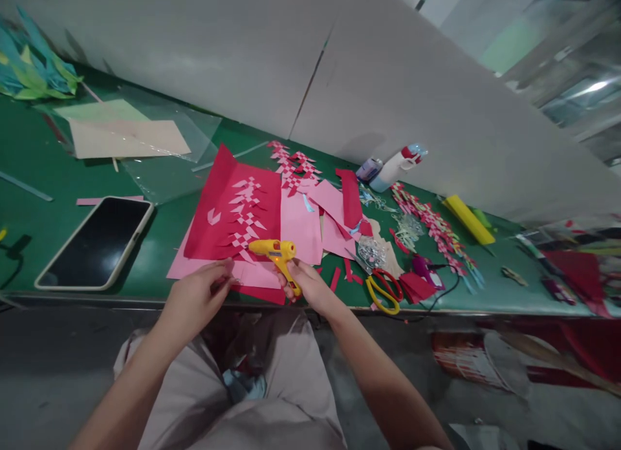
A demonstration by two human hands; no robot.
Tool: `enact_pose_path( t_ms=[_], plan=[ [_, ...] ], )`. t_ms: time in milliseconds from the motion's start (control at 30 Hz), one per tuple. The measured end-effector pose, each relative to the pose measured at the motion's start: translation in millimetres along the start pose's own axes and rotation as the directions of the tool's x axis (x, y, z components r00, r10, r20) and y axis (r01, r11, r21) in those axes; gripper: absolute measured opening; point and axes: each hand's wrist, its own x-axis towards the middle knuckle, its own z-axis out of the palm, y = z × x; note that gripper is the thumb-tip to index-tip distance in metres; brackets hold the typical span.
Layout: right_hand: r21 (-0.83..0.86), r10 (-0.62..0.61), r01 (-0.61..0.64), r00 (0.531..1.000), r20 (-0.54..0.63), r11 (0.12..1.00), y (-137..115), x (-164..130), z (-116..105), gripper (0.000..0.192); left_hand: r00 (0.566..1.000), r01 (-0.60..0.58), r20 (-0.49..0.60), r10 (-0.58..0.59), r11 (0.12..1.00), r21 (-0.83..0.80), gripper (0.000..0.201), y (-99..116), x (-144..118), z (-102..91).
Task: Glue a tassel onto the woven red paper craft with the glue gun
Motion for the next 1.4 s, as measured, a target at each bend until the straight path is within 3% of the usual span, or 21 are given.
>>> enact_pose_path(
  t_ms=[400,700,967,1400],
  plan=[
    [-0.094,0.042,-0.041,0.999,0.003,0.995,1.3,8.5,3.6,0.05,1.0,-0.01,0.004,0.01,0.999,0.037,0.03,2.6,1.0,-0.9],
    [-0.316,-0.027,0.023,1.0,-0.01,0.948,-1.9,8.7,-1.7,0.042,0.999,-0.001,0.033,0.0,0.999,0.05,0.027,0.9,7.1,-1.4],
    [-0.518,-0.067,0.058,0.998,0.002,0.853,-16.7,6.0,1.3,0.039,0.999,-0.022,0.03,0.02,0.998,0.064,0.027,-0.8,4.7,1.3],
    [-0.561,-0.082,0.06,0.997,-0.014,0.826,-22.6,6.5,5.7,0.041,0.999,-0.013,0.032,0.011,0.997,0.079,0.033,2.2,6.2,1.6]
  ],
)
